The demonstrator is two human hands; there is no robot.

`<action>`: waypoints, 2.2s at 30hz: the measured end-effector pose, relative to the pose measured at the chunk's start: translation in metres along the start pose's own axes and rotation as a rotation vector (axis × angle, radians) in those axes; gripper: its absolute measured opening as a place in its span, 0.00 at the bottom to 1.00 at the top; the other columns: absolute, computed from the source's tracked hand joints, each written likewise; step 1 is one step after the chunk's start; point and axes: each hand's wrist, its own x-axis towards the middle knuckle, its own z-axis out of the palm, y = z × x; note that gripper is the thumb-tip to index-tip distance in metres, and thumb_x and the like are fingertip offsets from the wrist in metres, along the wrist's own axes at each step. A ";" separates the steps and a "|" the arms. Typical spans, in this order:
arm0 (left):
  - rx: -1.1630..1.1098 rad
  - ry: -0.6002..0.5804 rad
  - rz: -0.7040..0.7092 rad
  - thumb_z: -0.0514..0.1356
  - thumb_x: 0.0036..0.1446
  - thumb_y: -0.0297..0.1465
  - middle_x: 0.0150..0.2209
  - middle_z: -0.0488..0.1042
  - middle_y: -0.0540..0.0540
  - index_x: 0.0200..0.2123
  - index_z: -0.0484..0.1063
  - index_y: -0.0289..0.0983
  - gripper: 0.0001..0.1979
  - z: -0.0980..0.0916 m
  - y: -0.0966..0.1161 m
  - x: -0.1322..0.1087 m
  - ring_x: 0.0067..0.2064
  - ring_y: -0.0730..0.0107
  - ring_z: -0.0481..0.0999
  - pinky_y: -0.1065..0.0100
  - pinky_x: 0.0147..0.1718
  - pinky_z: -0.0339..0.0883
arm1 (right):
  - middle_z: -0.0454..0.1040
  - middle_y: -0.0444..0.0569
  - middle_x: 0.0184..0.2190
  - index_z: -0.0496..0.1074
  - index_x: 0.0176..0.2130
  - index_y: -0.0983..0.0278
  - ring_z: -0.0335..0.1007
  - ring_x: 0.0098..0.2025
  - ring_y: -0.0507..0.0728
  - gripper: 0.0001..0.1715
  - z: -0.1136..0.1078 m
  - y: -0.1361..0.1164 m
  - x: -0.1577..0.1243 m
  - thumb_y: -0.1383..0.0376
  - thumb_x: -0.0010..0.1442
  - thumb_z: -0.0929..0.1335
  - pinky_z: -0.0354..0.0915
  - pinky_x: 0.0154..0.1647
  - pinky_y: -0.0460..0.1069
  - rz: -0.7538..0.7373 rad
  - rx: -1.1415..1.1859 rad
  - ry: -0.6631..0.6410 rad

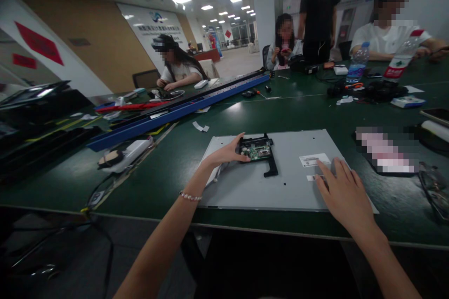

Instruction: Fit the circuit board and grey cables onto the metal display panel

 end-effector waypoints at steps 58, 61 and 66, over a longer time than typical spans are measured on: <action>1.218 0.269 -0.316 0.50 0.63 0.21 0.42 0.77 0.29 0.41 0.75 0.26 0.13 -0.139 -0.073 0.028 0.47 0.55 0.78 0.62 0.47 0.69 | 0.59 0.66 0.65 0.62 0.64 0.64 0.53 0.67 0.71 0.32 -0.005 -0.008 -0.002 0.54 0.69 0.53 0.57 0.61 0.66 0.009 -0.056 0.011; 1.209 0.282 -0.307 0.51 0.63 0.22 0.40 0.77 0.30 0.40 0.75 0.27 0.12 -0.137 -0.069 0.022 0.46 0.57 0.78 0.65 0.46 0.69 | 0.59 0.64 0.65 0.61 0.65 0.62 0.53 0.67 0.71 0.32 -0.003 -0.007 -0.002 0.54 0.69 0.53 0.58 0.60 0.67 0.021 -0.051 0.003; 1.223 0.295 -0.282 0.49 0.62 0.20 0.44 0.77 0.30 0.43 0.74 0.28 0.14 -0.124 -0.065 0.012 0.49 0.56 0.77 0.63 0.47 0.68 | 0.59 0.64 0.65 0.61 0.65 0.63 0.53 0.67 0.71 0.32 -0.004 -0.006 -0.003 0.54 0.69 0.53 0.58 0.60 0.68 0.008 -0.053 0.003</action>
